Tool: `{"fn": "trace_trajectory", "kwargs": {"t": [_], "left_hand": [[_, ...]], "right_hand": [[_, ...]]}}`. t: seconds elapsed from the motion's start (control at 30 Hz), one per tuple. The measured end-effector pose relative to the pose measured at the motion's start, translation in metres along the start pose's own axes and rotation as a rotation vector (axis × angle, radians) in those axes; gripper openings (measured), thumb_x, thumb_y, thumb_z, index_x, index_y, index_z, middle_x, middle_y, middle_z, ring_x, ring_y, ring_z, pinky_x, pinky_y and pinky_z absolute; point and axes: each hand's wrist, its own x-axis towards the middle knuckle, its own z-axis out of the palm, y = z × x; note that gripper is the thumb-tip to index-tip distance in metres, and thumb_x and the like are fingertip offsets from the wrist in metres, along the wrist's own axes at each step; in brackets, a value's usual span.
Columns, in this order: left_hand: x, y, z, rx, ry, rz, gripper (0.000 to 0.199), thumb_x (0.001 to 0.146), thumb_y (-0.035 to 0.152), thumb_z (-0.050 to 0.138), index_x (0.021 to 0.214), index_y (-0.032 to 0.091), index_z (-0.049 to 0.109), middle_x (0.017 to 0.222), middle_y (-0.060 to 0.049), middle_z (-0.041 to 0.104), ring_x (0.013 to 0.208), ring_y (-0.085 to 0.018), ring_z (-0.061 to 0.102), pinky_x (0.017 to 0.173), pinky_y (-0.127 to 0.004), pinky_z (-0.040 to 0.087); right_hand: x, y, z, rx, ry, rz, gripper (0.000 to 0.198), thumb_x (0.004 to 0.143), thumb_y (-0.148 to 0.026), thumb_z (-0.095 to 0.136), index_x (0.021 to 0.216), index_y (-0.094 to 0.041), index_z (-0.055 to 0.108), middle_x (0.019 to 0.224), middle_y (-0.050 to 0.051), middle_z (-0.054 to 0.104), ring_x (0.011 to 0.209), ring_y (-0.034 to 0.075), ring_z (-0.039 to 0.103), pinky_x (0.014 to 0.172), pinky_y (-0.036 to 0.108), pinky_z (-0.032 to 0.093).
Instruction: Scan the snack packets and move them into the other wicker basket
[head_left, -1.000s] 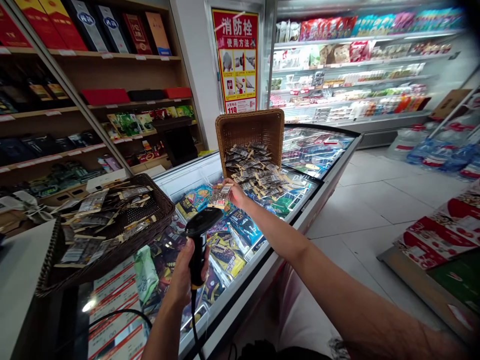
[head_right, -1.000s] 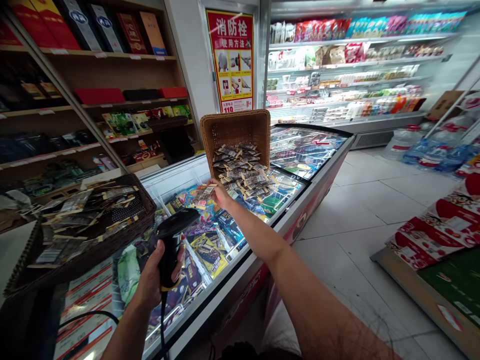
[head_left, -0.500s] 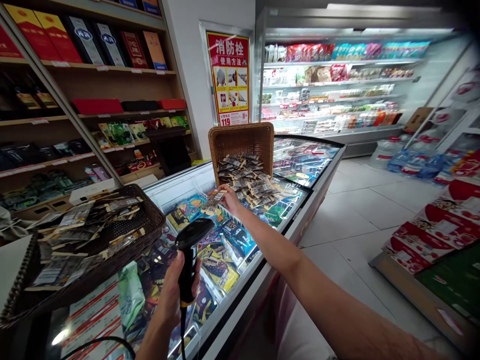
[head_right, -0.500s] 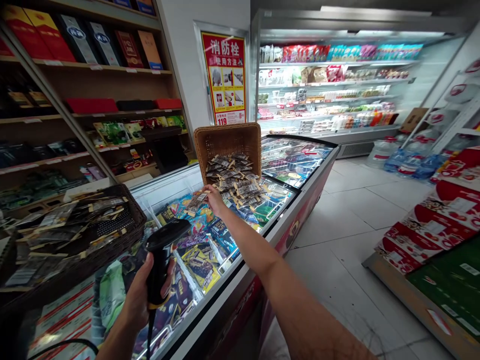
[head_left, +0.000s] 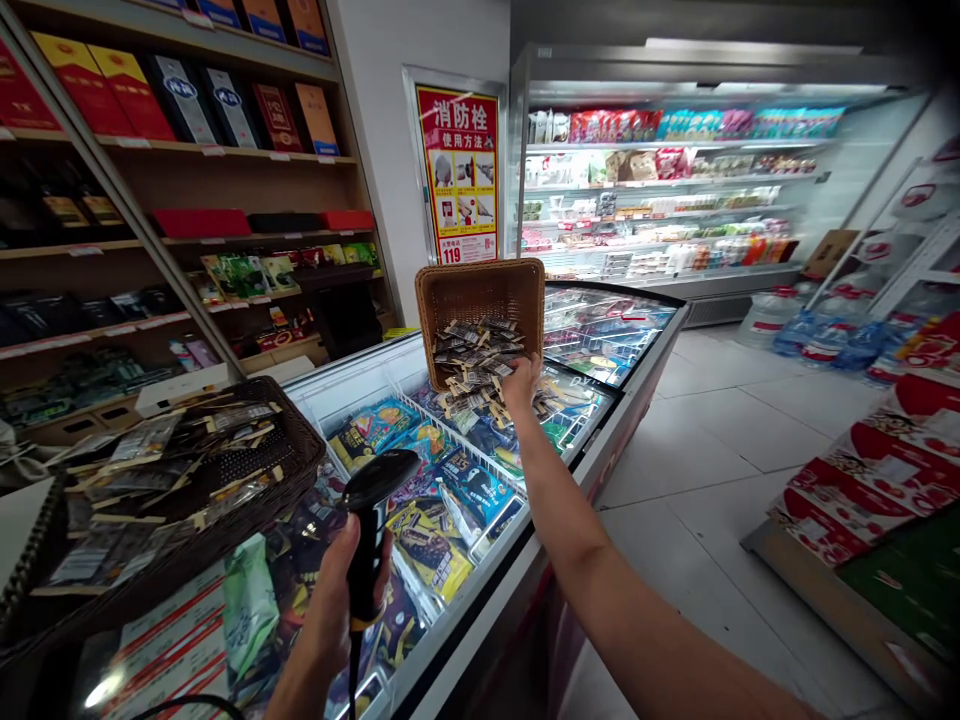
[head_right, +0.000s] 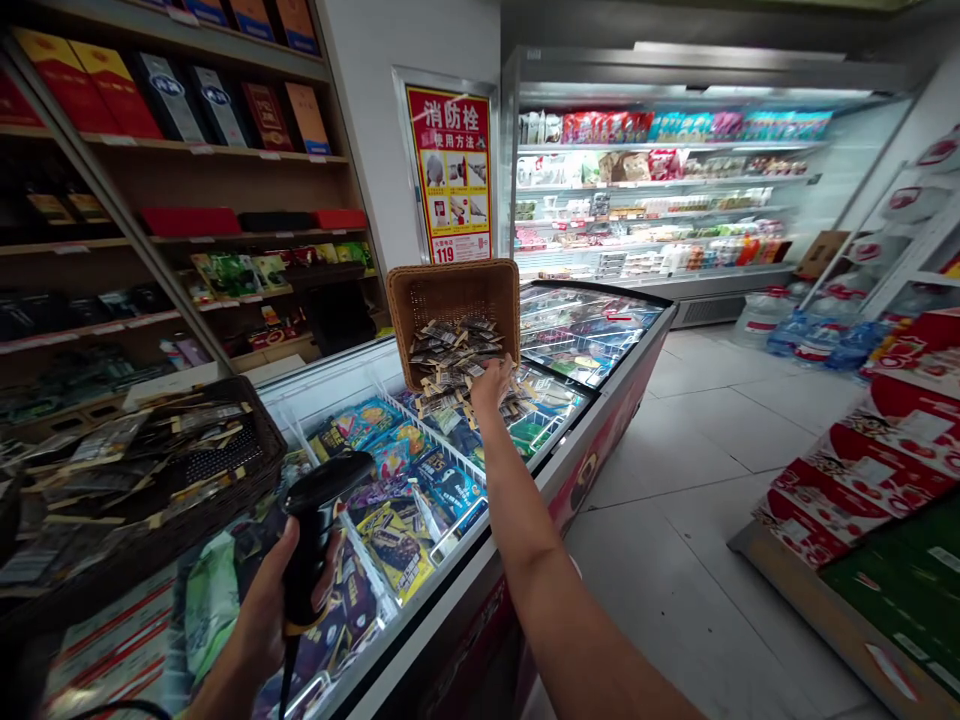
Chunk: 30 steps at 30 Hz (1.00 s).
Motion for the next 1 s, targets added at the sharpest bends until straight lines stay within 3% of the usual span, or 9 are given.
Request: {"fn": "trace_trajectory", "kwargs": {"t": [0.1,0.23,0.33,0.47,0.6,0.73,0.8,0.9,1.0], "left_hand": [[-0.001,0.004,0.001,0.010,0.019,0.011,0.066,0.075,0.081,0.067,0.099,0.019,0.063,0.048,0.008,0.046,0.040,-0.008,0.035,0.041,-0.019,0.031],[0.000,0.005,0.002,0.047,0.062,-0.007,0.070,0.072,0.088,0.062,0.086,0.019,0.061,0.045,0.007,0.045,0.039,-0.008,0.036,0.039,-0.020,0.030],[0.001,0.002,0.004,0.071,0.133,0.060,0.066,0.074,0.085,0.064,0.080,0.020,0.057,0.047,0.006,0.049,0.039,-0.009,0.040,0.039,-0.020,0.032],[0.002,-0.004,0.005,0.033,0.237,0.108,0.061,0.074,0.080,0.067,0.081,0.021,0.054,0.056,0.006,0.056,0.037,-0.008,0.041,0.037,-0.021,0.032],[0.004,-0.009,0.000,0.008,0.282,0.139,0.061,0.077,0.081,0.063,0.083,0.021,0.055,0.062,0.004,0.059,0.039,-0.007,0.043,0.037,-0.020,0.032],[0.007,-0.015,-0.004,0.014,0.284,0.110,0.064,0.078,0.084,0.059,0.083,0.021,0.055,0.062,0.004,0.058,0.039,-0.008,0.045,0.034,-0.020,0.028],[0.009,-0.018,-0.004,0.015,0.291,0.083,0.067,0.076,0.088,0.058,0.080,0.021,0.055,0.058,0.004,0.055,0.037,-0.008,0.043,0.033,-0.021,0.027],[0.011,-0.022,-0.003,0.003,0.289,0.066,0.068,0.075,0.090,0.056,0.075,0.022,0.053,0.054,0.006,0.050,0.035,-0.008,0.039,0.034,-0.021,0.027],[0.010,-0.022,-0.003,-0.007,0.261,0.043,0.066,0.078,0.088,0.056,0.075,0.021,0.053,0.053,0.006,0.049,0.035,-0.007,0.039,0.035,-0.021,0.026]], "right_hand": [[-0.005,-0.003,-0.004,-0.124,0.027,-0.058,0.030,0.076,0.000,0.047,0.090,-0.017,0.067,0.151,0.015,0.045,0.151,0.031,0.027,0.123,0.053,0.024],[-0.025,-0.028,-0.004,-0.165,0.042,-0.206,0.043,0.079,0.002,0.044,0.107,-0.017,0.071,0.151,0.017,0.046,0.146,0.033,0.033,0.117,0.053,0.031],[-0.051,-0.057,0.014,-0.132,-0.179,-0.390,0.045,0.080,0.002,0.045,0.111,-0.017,0.071,0.139,0.017,0.056,0.133,0.031,0.048,0.112,0.047,0.038],[-0.091,-0.104,0.063,-0.054,-0.702,-0.676,0.043,0.086,-0.002,0.046,0.119,-0.018,0.069,0.125,0.012,0.066,0.113,0.025,0.062,0.102,0.037,0.048],[-0.131,-0.165,0.124,-0.032,-1.003,-0.879,0.034,0.093,-0.008,0.048,0.118,-0.019,0.068,0.127,0.009,0.068,0.116,0.023,0.064,0.100,0.035,0.049],[-0.167,-0.228,0.188,-0.088,-1.138,-1.009,0.029,0.094,-0.015,0.055,0.121,-0.018,0.064,0.130,0.010,0.069,0.120,0.026,0.064,0.100,0.035,0.050],[-0.181,-0.251,0.216,-0.169,-1.192,-1.039,0.037,0.091,-0.023,0.066,0.126,-0.018,0.059,0.132,0.012,0.068,0.120,0.028,0.065,0.098,0.035,0.052],[-0.197,-0.271,0.245,-0.355,-1.260,-1.090,0.066,0.078,-0.032,0.083,0.134,-0.015,0.052,0.130,0.017,0.068,0.118,0.032,0.066,0.098,0.037,0.054],[-0.207,-0.273,0.255,-0.481,-1.241,-1.198,0.064,0.078,-0.026,0.082,0.133,-0.013,0.051,0.128,0.019,0.068,0.121,0.033,0.065,0.109,0.043,0.046]]}}
